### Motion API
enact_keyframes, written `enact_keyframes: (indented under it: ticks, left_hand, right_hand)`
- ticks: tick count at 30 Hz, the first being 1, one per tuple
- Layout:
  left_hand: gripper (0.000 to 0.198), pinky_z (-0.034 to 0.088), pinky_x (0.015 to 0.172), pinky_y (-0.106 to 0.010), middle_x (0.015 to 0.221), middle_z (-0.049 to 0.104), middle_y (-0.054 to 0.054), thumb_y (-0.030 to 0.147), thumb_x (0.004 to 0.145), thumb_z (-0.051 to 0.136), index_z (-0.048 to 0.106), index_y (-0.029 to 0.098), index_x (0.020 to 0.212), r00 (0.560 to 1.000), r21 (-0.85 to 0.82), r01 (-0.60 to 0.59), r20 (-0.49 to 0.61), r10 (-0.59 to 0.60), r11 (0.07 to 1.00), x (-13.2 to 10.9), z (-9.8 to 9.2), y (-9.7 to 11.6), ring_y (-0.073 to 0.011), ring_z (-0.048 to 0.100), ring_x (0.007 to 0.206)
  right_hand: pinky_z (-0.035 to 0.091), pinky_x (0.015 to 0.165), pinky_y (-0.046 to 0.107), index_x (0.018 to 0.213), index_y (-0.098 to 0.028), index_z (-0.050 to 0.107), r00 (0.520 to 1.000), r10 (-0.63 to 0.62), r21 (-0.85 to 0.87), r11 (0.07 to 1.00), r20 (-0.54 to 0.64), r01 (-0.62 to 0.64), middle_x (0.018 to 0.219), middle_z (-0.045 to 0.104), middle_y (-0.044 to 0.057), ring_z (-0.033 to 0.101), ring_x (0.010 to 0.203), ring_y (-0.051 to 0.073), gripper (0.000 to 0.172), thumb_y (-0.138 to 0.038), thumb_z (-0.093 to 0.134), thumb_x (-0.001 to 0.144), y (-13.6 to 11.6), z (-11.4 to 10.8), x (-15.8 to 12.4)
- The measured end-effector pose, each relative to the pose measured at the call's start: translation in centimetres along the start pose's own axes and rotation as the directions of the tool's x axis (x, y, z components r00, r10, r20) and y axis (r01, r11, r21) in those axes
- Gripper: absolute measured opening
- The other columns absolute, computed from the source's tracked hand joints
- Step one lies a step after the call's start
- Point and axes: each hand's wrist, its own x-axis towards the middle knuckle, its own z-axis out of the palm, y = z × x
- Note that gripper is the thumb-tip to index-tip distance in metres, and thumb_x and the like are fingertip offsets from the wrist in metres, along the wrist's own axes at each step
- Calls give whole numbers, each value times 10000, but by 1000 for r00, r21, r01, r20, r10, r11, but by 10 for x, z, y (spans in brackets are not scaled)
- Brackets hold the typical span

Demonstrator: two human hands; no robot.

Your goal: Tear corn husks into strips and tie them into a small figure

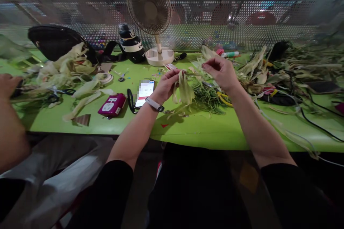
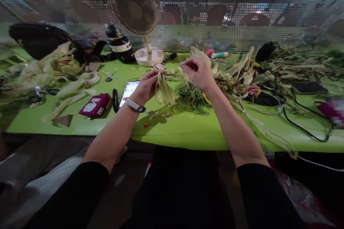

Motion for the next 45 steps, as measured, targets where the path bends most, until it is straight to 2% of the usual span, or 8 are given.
enact_keyframes:
  ticks: [5, 12, 20, 22, 25, 29, 38, 45]
  left_hand:
    - [85, 569, 680, -197, 811, 756, 10, 192, 798, 799, 715, 189, 808, 1000, -30, -10, -14, 9, 1000, 1, 0, -1, -90, 697, 705]
    - [92, 501, 566, -169, 678, 689, 9, 167, 792, 783, 709, 163, 737, 989, 21, 107, 100, -109, 994, -3, -1, 4, -63, 609, 568]
    - [318, 486, 526, -199, 670, 688, -21, 325, 613, 943, 743, 129, 765, 832, 175, 265, 455, -317, 948, -9, -8, 3, -79, 598, 529]
    - [303, 501, 543, -188, 684, 696, -15, 319, 615, 944, 740, 138, 747, 849, 147, 251, 441, -290, 957, -8, -7, 2, -74, 607, 544]
    - [192, 548, 639, -179, 758, 730, -3, 250, 697, 893, 748, 170, 793, 941, 30, 161, 296, -163, 986, -6, -3, 0, -74, 661, 637]
    - [157, 594, 805, -236, 929, 776, -8, 158, 812, 777, 762, 216, 958, 991, -8, 67, 119, -66, 998, -4, 2, 0, -100, 723, 786]
    - [214, 572, 761, -217, 992, 783, -4, 166, 807, 782, 760, 246, 1005, 998, 60, -23, 65, 19, 998, 0, 0, -2, -109, 729, 856]
    - [221, 513, 642, -186, 847, 769, 1, 237, 730, 868, 718, 202, 889, 992, 138, -102, 87, 91, 985, 1, -2, -6, -84, 692, 727]
  right_hand:
    - [530, 702, 343, 826, -199, 710, 987, -33, -61, 997, 158, 43, 748, 684, 31, 602, 726, 167, 444, -626, 796, 739, -3, 3, -3]
    - [515, 765, 367, 744, -209, 715, 981, -101, -103, 988, 164, 119, 807, 687, 55, 617, 779, 192, 391, -595, 775, 750, -4, 3, -3]
    - [495, 731, 360, 778, -200, 696, 941, -60, -130, 986, 333, 109, 765, 685, 37, 598, 731, 186, 285, -480, 731, 819, -6, 9, -7]
    - [502, 770, 383, 798, -203, 689, 955, -89, -191, 970, 281, 147, 798, 688, 49, 606, 761, 202, 227, -422, 703, 857, -3, 14, -7]
    - [509, 885, 438, 852, -235, 683, 981, -184, -288, 937, 66, 195, 913, 691, 80, 622, 920, 256, 196, -424, 665, 904, 1, 16, -6]
    - [517, 889, 471, 860, -258, 667, 956, -251, -317, 928, -149, 195, 886, 661, 82, 617, 941, 274, 323, -557, 579, 946, -6, 14, -9]
    - [462, 692, 373, 749, -223, 621, 989, -105, -184, 975, 101, 122, 732, 655, 45, 568, 709, 198, 532, -751, 624, 819, -6, 23, -11]
    - [422, 653, 335, 758, -220, 562, 995, -68, -160, 984, 78, 80, 726, 634, 33, 547, 675, 170, 514, -726, 603, 837, -3, 23, -10]
